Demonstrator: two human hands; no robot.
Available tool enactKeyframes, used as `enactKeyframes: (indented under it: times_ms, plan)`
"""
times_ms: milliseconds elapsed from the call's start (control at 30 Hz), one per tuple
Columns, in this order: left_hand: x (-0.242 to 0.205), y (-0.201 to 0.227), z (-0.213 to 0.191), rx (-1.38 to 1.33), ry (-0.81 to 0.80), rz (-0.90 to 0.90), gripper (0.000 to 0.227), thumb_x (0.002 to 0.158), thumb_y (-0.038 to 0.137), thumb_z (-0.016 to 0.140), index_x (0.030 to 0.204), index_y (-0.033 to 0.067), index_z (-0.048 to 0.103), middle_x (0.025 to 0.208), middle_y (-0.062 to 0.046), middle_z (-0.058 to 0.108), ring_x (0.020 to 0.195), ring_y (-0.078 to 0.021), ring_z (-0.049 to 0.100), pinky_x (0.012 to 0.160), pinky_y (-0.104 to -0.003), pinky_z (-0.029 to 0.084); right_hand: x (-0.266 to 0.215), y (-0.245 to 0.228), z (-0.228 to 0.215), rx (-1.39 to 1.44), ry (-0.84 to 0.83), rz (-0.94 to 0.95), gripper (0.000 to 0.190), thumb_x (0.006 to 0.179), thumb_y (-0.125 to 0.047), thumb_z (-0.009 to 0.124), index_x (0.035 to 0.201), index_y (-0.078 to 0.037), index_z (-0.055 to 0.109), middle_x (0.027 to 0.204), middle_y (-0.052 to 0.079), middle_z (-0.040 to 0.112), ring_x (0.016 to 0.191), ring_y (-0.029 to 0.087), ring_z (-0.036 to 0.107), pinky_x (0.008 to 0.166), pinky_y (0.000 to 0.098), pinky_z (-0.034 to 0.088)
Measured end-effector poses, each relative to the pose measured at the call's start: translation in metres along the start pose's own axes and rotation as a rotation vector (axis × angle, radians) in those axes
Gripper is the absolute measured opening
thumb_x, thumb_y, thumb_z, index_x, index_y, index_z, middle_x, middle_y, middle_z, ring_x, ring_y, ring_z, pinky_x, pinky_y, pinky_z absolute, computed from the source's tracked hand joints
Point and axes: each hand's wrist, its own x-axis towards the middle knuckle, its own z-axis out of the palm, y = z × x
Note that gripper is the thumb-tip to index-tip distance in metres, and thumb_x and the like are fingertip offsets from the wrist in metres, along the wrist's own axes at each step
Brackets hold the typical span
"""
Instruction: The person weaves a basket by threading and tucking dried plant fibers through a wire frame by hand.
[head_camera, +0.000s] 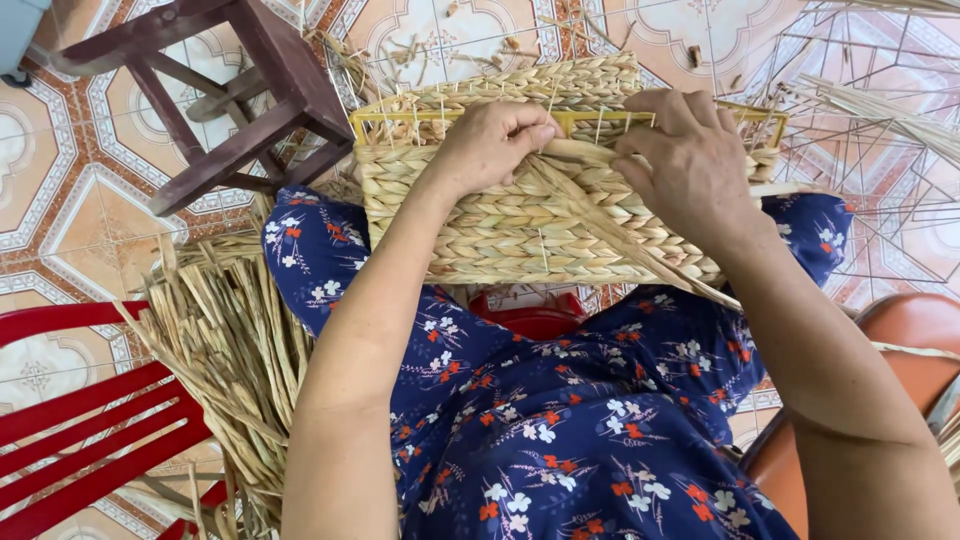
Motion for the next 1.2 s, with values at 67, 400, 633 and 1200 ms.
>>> enactKeyframes:
  times_ms: [67,400,633,1200]
  plan:
    - [0.002,-0.007,0.004,-0.031,0.025,-0.044,0.024,0.1,0.037,0.06,0.109,0.022,0.077,0.085,0.003,0.078,0.05,-0.0073,0.068,0.053,-0.026,0.054,-0.001,-0.003,-0.001,0.03,-0.1,0.128,0.023,0.094,-0.036,0.08,0.09,-0.013,0.079,0.139,0.007,0.059,0.126,0.03,0.05,0.103,0.0443,0.045]
    - [-0.025,-0.025,0.035,-0.123,0.781,0.266,0.013,0.103,0.021,0.068,0.113,0.0133,0.071,0.098,-0.003,0.08,0.064,-0.008,0.073,0.05,-0.02,0.056,-0.001,-0.039,-0.006,0.199,-0.075,0.274,0.043,0.097,-0.043,0.073,0.121,-0.009,0.069,0.103,0.011,0.068,0.092,0.027,0.064,0.09,0.0466,0.047]
    - [-0.016,0.008,0.013,-0.296,0.221,0.002,0.02,0.102,0.019,0.058,0.118,0.0084,0.053,0.103,-0.003,0.08,0.056,-0.0069,0.074,0.046,-0.022,0.059,0.002,-0.033,0.026,0.38,-0.112,0.062,0.034,0.096,-0.022,0.07,0.125,-0.006,0.06,0.097,0.01,0.069,0.077,0.026,0.07,0.069,0.0408,0.056]
    - [-0.015,-0.025,0.086,0.297,0.59,0.268,0.023,0.105,0.025,0.068,0.093,0.0082,0.059,0.065,-0.004,0.066,0.044,-0.0133,0.057,0.037,-0.026,0.043,0.027,-0.012,0.04,0.218,0.253,0.156,0.037,0.101,-0.036,0.081,0.116,-0.007,0.063,0.108,-0.001,0.073,0.086,0.015,0.062,0.092,0.0396,0.039]
